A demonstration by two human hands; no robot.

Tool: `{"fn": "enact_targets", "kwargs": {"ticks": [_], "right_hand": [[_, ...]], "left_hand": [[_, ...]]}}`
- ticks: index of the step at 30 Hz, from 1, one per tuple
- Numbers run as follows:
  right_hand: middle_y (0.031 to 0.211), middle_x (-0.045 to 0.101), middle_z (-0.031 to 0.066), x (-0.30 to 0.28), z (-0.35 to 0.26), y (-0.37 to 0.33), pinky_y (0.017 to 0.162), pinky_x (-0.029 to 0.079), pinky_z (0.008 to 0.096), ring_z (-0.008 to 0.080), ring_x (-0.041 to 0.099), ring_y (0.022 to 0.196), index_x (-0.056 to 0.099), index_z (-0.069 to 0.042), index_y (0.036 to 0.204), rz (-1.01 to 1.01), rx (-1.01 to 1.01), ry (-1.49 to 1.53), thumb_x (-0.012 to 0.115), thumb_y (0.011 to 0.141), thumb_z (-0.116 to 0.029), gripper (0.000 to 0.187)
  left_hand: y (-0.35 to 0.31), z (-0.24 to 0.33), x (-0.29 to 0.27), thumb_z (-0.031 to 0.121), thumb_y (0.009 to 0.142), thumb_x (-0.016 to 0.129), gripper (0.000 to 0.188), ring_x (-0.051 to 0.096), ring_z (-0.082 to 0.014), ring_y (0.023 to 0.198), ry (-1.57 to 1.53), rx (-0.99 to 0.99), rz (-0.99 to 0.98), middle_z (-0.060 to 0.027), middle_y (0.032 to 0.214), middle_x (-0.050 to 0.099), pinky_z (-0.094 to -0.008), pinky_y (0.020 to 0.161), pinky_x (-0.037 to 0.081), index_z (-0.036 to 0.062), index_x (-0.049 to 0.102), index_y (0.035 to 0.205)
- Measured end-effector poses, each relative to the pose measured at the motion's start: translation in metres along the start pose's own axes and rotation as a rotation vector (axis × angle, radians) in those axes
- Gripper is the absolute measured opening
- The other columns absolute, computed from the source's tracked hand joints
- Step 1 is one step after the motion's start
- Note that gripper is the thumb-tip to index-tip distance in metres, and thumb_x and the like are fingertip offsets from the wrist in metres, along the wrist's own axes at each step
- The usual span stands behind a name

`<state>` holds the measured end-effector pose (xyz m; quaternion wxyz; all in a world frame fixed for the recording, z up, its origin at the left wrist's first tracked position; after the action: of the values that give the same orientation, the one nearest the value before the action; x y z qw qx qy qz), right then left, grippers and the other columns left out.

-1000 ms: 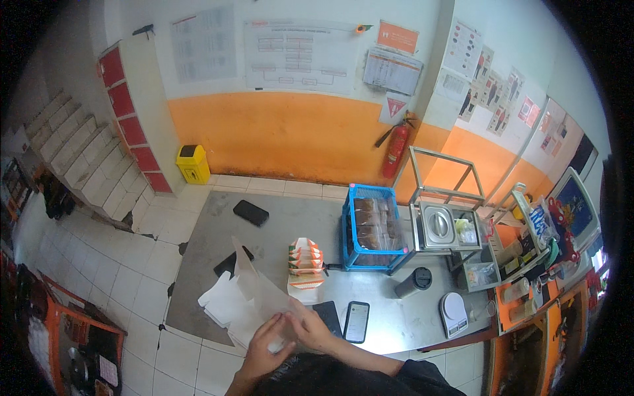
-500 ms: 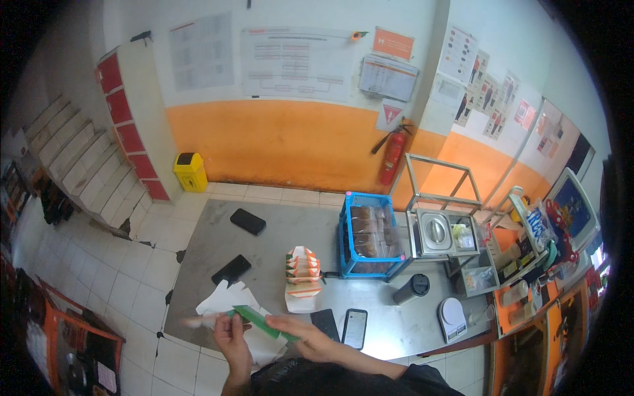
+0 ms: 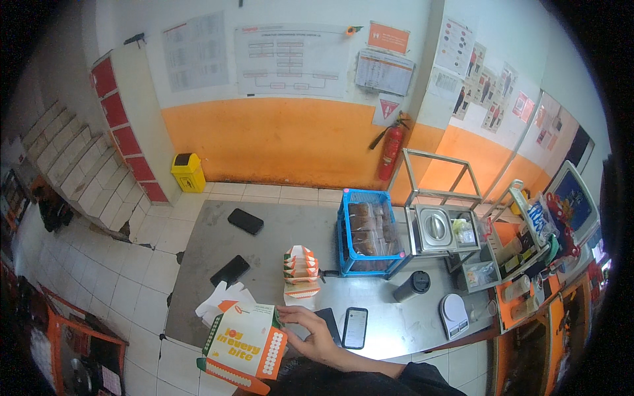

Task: The person folds flat paper food containers into shape, places a receipt inside one, and stacks the finished containers on a stainless steel counter. The person also handles a plastic bag and a small green item during the process.

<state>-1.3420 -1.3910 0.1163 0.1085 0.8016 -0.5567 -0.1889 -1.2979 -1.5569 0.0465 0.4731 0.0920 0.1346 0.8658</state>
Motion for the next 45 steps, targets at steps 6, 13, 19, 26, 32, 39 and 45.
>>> {"fn": "enact_targets", "kwargs": {"ticks": [6, 13, 19, 26, 32, 39, 45], "right_hand": [[0.125, 0.063, 0.0180, -0.011, -0.001, 0.003, 0.097, 0.050, 0.0401, 0.0299, 0.063, 0.115, 0.067, 0.000, 0.101, 0.065, 0.007, -0.027, 0.069, 0.090, -0.006, 0.013], [0.127, 0.062, 0.0165, -0.012, 0.000, 0.005, 0.094, 0.051, 0.0388, 0.0287, 0.064, 0.113, 0.070, -0.001, 0.099, 0.048, 0.034, -0.035, 0.069, 0.091, -0.009, 0.012], [0.127, 0.061, 0.0162, -0.014, 0.011, 0.007, 0.096, 0.049, 0.0380, 0.0272, 0.063, 0.114, 0.070, -0.001, 0.099, -0.047, 0.072, -0.026, 0.070, 0.092, -0.012, 0.013], [0.128, 0.060, 0.0158, -0.010, 0.018, 0.004, 0.104, 0.046, 0.0410, 0.0279, 0.059, 0.122, 0.070, -0.003, 0.099, -0.104, 0.250, 0.113, 0.068, 0.094, -0.011, 0.009], [0.139, 0.055, 0.0181, -0.011, 0.008, 0.006, 0.102, 0.050, 0.0404, 0.0314, 0.057, 0.128, 0.071, -0.005, 0.113, -0.169, 0.037, 0.040, 0.068, 0.093, -0.009, 0.021], [0.145, 0.051, 0.0196, -0.003, 0.023, -0.013, 0.102, 0.051, 0.0418, 0.0334, 0.057, 0.127, 0.054, -0.008, 0.140, -0.264, 0.150, -0.073, 0.069, 0.092, -0.009, 0.050], [0.139, 0.058, 0.0153, 0.013, 0.106, -0.044, 0.103, 0.050, 0.0385, 0.0263, 0.061, 0.123, 0.044, -0.002, 0.146, -0.212, 0.519, 0.750, 0.068, 0.093, -0.008, 0.059]], "left_hand": [[0.006, 0.003, 0.002, 0.014, 0.091, 0.073, 0.029, 0.064, -0.0197, 0.097, -0.042, -0.044, -0.110, -0.0106, 0.109, 0.065, -0.0367, 0.084, 0.053, -0.0004, 0.061, 0.112], [0.013, 0.006, 0.007, 0.015, 0.091, 0.074, 0.029, 0.064, -0.0198, 0.098, -0.069, -0.089, -0.220, -0.0110, 0.109, 0.066, -0.0375, 0.085, 0.053, -0.0002, 0.061, 0.112], [0.024, 0.015, -0.003, 0.015, 0.090, 0.074, 0.030, 0.065, -0.0199, 0.098, -0.128, -0.143, -0.283, -0.0113, 0.109, 0.066, -0.0382, 0.086, 0.053, -0.0001, 0.061, 0.113], [0.022, 0.021, 0.004, 0.015, 0.090, 0.074, 0.030, 0.065, -0.0200, 0.099, -0.126, -0.183, -0.397, -0.0116, 0.109, 0.067, -0.0390, 0.087, 0.053, 0.0000, 0.062, 0.113], [0.021, 0.025, 0.006, 0.015, 0.090, 0.075, 0.031, 0.065, -0.0201, 0.100, -0.079, -0.193, -0.474, -0.0119, 0.109, 0.067, -0.0397, 0.088, 0.053, 0.0002, 0.062, 0.113], [0.021, 0.030, 0.008, 0.015, 0.089, 0.075, 0.031, 0.065, -0.0202, 0.101, 0.001, -0.178, -0.572, -0.0122, 0.110, 0.067, -0.0404, 0.089, 0.053, 0.0003, 0.062, 0.114], [0.016, 0.043, 0.012, 0.015, 0.089, 0.075, 0.032, 0.065, -0.0202, 0.102, 0.153, -0.121, -0.708, -0.0125, 0.110, 0.068, -0.0411, 0.090, 0.053, 0.0004, 0.063, 0.114]]}}
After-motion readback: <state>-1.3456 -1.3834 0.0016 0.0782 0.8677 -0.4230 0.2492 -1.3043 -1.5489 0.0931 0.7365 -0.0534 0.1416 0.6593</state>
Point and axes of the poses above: each hand's wrist, its own y-axis towards the middle knuckle, its own x-axis out of the palm, z = x × y, the point moved 3 cm from there along y, towards the middle knuckle
